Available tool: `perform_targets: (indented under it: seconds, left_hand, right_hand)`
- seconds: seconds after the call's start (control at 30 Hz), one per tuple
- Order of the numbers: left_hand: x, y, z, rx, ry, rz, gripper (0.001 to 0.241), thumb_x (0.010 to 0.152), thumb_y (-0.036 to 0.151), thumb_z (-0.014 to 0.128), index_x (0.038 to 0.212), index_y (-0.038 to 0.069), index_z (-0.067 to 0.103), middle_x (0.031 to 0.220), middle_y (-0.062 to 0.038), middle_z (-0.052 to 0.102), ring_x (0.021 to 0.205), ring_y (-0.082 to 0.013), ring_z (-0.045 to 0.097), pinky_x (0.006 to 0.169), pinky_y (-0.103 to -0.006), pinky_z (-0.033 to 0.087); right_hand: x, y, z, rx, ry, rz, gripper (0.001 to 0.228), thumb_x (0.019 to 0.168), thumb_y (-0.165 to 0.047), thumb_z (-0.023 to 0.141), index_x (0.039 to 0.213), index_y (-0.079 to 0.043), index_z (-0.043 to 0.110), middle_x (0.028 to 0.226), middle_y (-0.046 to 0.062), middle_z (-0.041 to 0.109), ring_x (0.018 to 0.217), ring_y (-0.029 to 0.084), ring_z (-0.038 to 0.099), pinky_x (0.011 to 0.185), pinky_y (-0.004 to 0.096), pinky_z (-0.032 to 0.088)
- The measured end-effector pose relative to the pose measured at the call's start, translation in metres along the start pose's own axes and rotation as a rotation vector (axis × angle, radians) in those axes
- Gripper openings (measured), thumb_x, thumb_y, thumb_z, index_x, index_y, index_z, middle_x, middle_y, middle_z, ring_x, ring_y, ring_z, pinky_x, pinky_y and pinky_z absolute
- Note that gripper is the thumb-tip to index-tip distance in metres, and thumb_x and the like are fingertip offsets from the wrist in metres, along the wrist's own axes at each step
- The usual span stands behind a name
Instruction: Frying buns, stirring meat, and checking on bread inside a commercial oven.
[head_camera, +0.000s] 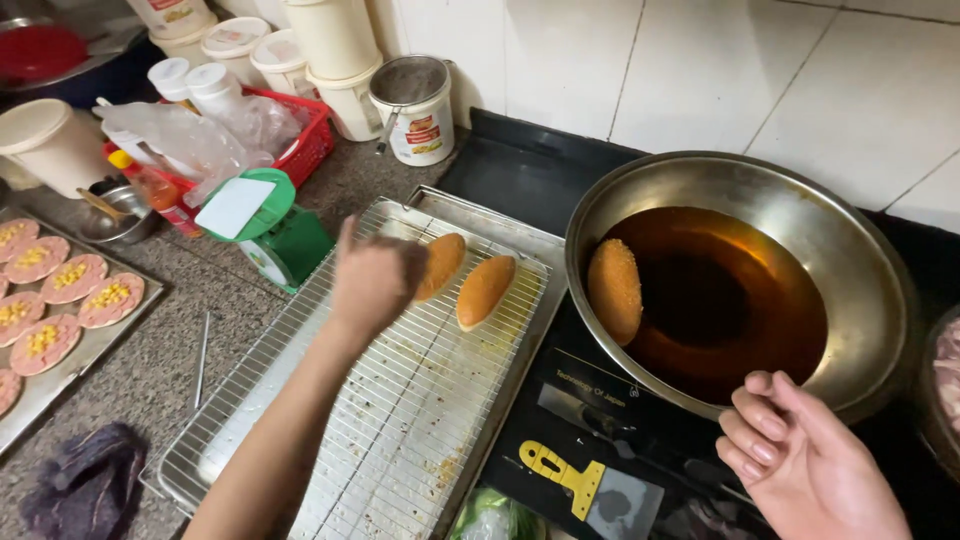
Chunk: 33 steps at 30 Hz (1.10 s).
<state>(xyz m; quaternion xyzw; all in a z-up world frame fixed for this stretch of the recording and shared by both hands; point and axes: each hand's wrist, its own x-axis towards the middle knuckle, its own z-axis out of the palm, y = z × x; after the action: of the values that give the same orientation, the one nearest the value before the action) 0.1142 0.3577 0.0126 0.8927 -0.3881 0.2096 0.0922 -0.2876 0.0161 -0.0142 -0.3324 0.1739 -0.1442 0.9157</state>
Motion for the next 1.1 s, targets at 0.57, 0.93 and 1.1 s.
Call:
perform_targets:
  seconds: [0.57, 0.93, 1.1]
  left_hand:
    - [0.002, 0.046, -0.085, -0.700, 0.170, -0.264, 0.030, 0.117, 0.022, 0.070, 0.107, -0.001, 0.087, 0.079, -0.009, 0.081, 0.058, -0.0191, 0.063, 0.057, -0.0358, 0.051]
    - [0.075, 0.175, -0.064, -0.410, -0.109, 0.166, 0.037, 0.109, 0.039, 0.068, 0.095, 0.014, 0.091, 0.077, -0.012, 0.084, 0.068, -0.0445, 0.074, 0.066, -0.0511, 0.058]
    - [0.080, 0.195, -0.031, -0.226, -0.190, 0.118, 0.051, 0.112, 0.049, 0.062, 0.084, 0.015, 0.089, 0.085, -0.012, 0.087, 0.079, -0.0472, 0.078, 0.100, -0.0570, 0.055]
  right_hand:
    - [-0.025, 0.003, 0.031, -0.043, 0.087, -0.025, 0.029, 0.127, -0.028, 0.057, 0.119, -0.004, 0.071, 0.082, 0.000, 0.049, 0.068, 0.012, 0.042, 0.058, 0.034, 0.038]
    - [-0.077, -0.037, -0.023, 0.055, 0.085, -0.122, 0.024, 0.125, -0.027, 0.058, 0.121, -0.006, 0.071, 0.082, -0.002, 0.050, 0.070, 0.010, 0.044, 0.059, 0.031, 0.038]
    - [-0.102, -0.061, -0.044, 0.062, 0.137, -0.182, 0.023, 0.125, -0.024, 0.058, 0.120, -0.005, 0.070, 0.084, 0.000, 0.052, 0.069, 0.011, 0.044, 0.058, 0.032, 0.038]
